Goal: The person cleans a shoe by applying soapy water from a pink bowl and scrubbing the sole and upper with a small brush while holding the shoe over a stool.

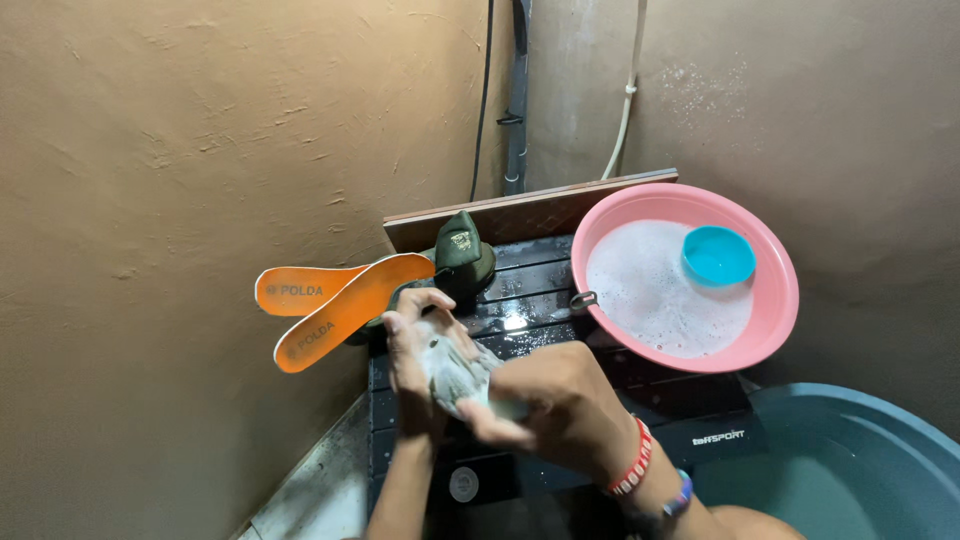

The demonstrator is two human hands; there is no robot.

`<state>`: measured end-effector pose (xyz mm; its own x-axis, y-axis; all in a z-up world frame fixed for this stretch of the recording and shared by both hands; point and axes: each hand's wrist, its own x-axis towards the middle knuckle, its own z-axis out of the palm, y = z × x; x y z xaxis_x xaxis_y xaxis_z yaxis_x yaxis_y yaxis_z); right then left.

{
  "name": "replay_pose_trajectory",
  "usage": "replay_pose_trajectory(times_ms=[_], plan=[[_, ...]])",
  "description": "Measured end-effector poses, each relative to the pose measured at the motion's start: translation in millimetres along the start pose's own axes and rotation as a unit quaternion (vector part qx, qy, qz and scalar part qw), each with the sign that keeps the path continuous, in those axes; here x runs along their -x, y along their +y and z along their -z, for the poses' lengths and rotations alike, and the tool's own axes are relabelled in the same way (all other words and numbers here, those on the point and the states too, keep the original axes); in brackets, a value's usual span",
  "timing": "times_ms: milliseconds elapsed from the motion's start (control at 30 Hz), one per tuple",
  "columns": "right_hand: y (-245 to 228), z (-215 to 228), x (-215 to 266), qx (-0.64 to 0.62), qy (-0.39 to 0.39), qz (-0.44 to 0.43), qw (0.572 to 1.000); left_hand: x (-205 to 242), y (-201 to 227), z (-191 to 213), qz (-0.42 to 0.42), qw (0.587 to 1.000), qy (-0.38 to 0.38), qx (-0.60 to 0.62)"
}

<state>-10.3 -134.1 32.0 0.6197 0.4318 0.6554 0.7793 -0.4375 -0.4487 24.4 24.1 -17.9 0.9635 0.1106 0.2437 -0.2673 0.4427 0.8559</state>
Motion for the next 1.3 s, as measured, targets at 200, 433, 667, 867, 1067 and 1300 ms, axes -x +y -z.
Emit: replay_pose_trajectory(times_ms=[200,433,667,867,1067,1300], plan=[[50.8,-45.2,13.6,-0.184,0.114,-0.205,0.955,-24.3,-37.0,38.5,-0.060,0.998,0.019,0.018],[36.7,-44.2,14.8,-0.213,0.146,-0.217,0.941,-22.3,-46.2,35.3,-0.084,0.993,0.037,0.073],[42.8,-55.0,22.2,-0.146,0.259,-0.240,0.924,-18.6,-25.5,24.3,-0.063,0.957,0.265,-0.098],[66.0,-71.3,35.0,-0.139,0.212,-0.283,0.925,-17.0,-30.1,30.5,-0.042,0.948,0.287,-0.132],[36.0,-41.6,3.7,-0.188,0.205,-0.289,0.916,-9.7,-32.5,18.6,-0.204,0.903,0.250,-0.283],[91.3,-70.3,35.8,-0.214,0.214,-0.407,0.862,-0.8,-15.6,8.5,-0.230,0.893,0.177,-0.343]])
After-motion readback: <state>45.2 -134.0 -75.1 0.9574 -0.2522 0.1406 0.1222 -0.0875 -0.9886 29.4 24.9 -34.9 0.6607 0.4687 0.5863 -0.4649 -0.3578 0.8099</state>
